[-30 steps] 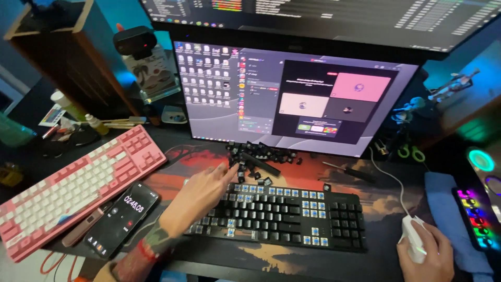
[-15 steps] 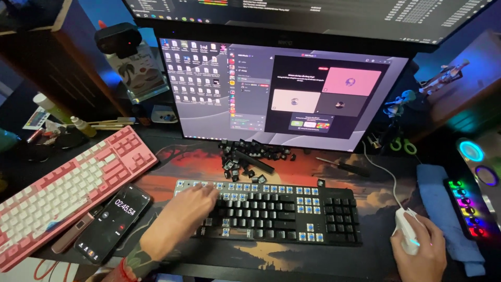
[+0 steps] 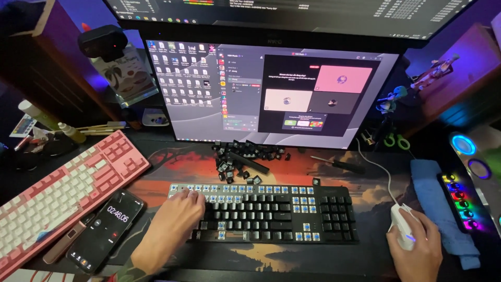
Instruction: Removing keycaps from a mechanical keyboard at a computer desk using fingers and a puller tool.
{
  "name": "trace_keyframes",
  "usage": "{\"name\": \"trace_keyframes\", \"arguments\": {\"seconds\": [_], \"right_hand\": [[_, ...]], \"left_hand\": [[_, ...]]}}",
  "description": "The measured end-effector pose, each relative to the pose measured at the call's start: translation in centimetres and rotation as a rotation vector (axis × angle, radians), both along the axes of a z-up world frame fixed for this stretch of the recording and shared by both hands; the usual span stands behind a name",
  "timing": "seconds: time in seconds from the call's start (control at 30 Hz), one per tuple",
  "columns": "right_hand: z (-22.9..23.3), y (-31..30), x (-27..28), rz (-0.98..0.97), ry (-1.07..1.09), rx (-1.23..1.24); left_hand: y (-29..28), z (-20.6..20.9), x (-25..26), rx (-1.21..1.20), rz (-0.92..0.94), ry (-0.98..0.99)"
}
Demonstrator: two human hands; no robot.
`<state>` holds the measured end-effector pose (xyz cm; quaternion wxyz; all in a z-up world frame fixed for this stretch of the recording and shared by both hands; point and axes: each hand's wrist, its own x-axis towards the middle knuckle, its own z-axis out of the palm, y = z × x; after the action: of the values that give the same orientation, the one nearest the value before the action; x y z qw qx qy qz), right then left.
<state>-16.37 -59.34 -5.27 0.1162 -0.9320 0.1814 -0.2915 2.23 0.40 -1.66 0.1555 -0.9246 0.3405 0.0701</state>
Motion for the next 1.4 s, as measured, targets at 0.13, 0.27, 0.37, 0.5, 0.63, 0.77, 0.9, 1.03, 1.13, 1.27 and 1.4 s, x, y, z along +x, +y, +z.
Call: {"name": "trace_keyframes", "arguments": {"seconds": [0.13, 0.27, 0.37, 0.5, 0.63, 0.77, 0.9, 1.03, 1.13, 1.27, 1.4], "right_hand": [[-0.3, -0.1, -0.2, 0.006, -0.026, -0.008], [0.4, 0.4, -0.3, 0.014, -0.093, -0.049], [0.5, 0.8, -0.1, 0.04, -0.119, -0.07], [-1.7, -0.1, -0.2, 0.023, -0.128, -0.094], [-2.1, 0.1, -0.1, -0.056, -0.052, -0.134], [-1.5, 0.6, 0.0, -0.053, -0.068, -0.098], [-0.6, 0.9, 0.0, -0.038, -0.059, -0.05], [-1.3, 0.4, 0.2, -0.037, -0.097, -0.06], [-1.6, -0.1, 0.1, -0.028, -0.106, -0.081], [-1.6, -0.1, 0.0, -0.041, -0.082, -0.052], [-0.9, 0.1, 0.1, -0.024, -0.065, -0.046]], "left_hand": [[0.5, -0.4, 0.1, 0.064, -0.109, -0.044], [0.8, -0.1, 0.4, 0.104, -0.191, -0.109], [0.6, 0.7, 0.1, -0.008, -0.153, -0.143], [0.7, 2.0, -0.3, -0.06, -0.14, -0.157], [0.4, 3.1, -0.3, -0.156, -0.088, -0.129], [0.1, 3.8, 1.3, -0.196, 0.077, 0.003], [-1.4, 6.1, 3.8, -0.278, 0.06, 0.158], [-4.4, 4.9, 6.1, -0.306, 0.01, -0.072], [-5.5, 5.7, 5.8, -0.296, 0.049, -0.12], [-3.9, 6.0, 3.4, -0.343, -0.055, 0.177], [-2.1, 4.8, 1.6, -0.3, -0.095, 0.244]]}}
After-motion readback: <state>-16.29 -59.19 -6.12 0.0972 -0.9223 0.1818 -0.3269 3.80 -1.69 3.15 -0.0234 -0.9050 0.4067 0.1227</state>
